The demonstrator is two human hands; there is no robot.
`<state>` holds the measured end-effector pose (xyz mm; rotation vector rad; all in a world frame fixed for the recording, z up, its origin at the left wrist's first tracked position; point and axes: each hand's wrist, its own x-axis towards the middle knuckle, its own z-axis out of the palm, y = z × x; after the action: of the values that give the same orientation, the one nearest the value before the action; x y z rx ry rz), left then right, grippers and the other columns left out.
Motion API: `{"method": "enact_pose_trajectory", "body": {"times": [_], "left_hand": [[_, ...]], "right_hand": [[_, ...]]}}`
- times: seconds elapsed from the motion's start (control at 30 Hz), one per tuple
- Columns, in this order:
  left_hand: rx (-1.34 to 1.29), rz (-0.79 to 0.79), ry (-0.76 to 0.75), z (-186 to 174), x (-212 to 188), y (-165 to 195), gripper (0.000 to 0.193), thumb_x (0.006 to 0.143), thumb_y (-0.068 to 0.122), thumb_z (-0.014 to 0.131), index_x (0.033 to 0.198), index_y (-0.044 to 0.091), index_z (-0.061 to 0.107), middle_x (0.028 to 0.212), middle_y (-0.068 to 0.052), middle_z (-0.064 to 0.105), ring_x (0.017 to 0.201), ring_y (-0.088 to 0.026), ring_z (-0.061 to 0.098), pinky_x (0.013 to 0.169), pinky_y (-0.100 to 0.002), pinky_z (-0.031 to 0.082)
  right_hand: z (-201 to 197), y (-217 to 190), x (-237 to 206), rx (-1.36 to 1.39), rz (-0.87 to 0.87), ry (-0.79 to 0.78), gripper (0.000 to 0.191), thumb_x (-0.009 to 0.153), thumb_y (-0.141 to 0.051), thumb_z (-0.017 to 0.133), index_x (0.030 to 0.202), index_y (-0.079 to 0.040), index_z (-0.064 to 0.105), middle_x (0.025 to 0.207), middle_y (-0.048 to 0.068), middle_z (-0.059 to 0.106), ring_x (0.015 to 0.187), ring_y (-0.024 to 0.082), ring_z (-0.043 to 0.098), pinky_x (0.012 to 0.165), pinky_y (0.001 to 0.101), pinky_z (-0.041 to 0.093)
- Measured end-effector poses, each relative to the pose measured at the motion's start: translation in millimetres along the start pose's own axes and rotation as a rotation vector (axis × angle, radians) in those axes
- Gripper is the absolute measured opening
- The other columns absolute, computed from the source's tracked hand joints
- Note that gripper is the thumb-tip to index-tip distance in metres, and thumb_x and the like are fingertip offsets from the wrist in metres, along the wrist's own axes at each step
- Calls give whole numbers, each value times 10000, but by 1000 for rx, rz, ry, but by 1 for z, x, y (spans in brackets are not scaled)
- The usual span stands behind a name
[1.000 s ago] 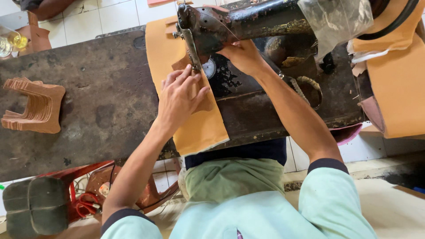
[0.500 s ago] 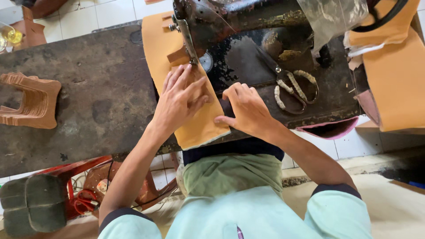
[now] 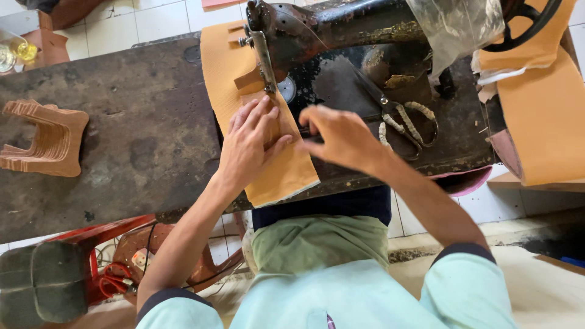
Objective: The person sews tan leather sandal straps and soles together on a treadle sewing machine, guiding the layered leather pieces under the needle and repositioning them to stitch along the edges. After finishing a piece, the person walks to a wooden door, opens it, and returns to the machine to continue sewing.
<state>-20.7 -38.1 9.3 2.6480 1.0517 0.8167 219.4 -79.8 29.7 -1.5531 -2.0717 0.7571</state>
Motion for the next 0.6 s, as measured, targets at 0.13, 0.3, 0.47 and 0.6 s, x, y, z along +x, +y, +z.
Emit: {"method": "enact_pose_trajectory", "body": {"times": [0.13,0.3,0.47,0.6], "left_hand": [[6,-10,-6,0,2,2,541,959,359,757,1330,-14,627,1474,-198,542,1356,-399,508,1134,-497,400],[-5,-44,-42,-5,6,2,536,925,345,777,1306,0,627,1439,-213,506,1293,-429,523,1093,-513,426],[-91,-62,-81,-12,9,-2,525,912,301,784,1320,19,612,1440,-207,501,1293,-424,544,1085,-508,452],[-97,-95,-129,-15,16,-10,522,911,302,783,1319,30,605,1471,-220,490,1303,-429,537,1088,-496,449]], "right_hand": [[-9,10,38,-134,-328,142,310,936,-186,714,1235,-121,663,895,62,664,878,301,651,753,447,529],[-1,20,54,-276,-407,142,391,944,-199,685,1333,-158,682,851,64,626,852,287,631,749,425,530],[6,25,51,-302,-412,172,338,957,-210,687,1292,-167,691,892,42,629,882,261,633,781,413,520],[6,25,52,-313,-424,181,342,953,-222,692,1290,-165,694,881,40,617,873,257,630,774,412,518]]}}
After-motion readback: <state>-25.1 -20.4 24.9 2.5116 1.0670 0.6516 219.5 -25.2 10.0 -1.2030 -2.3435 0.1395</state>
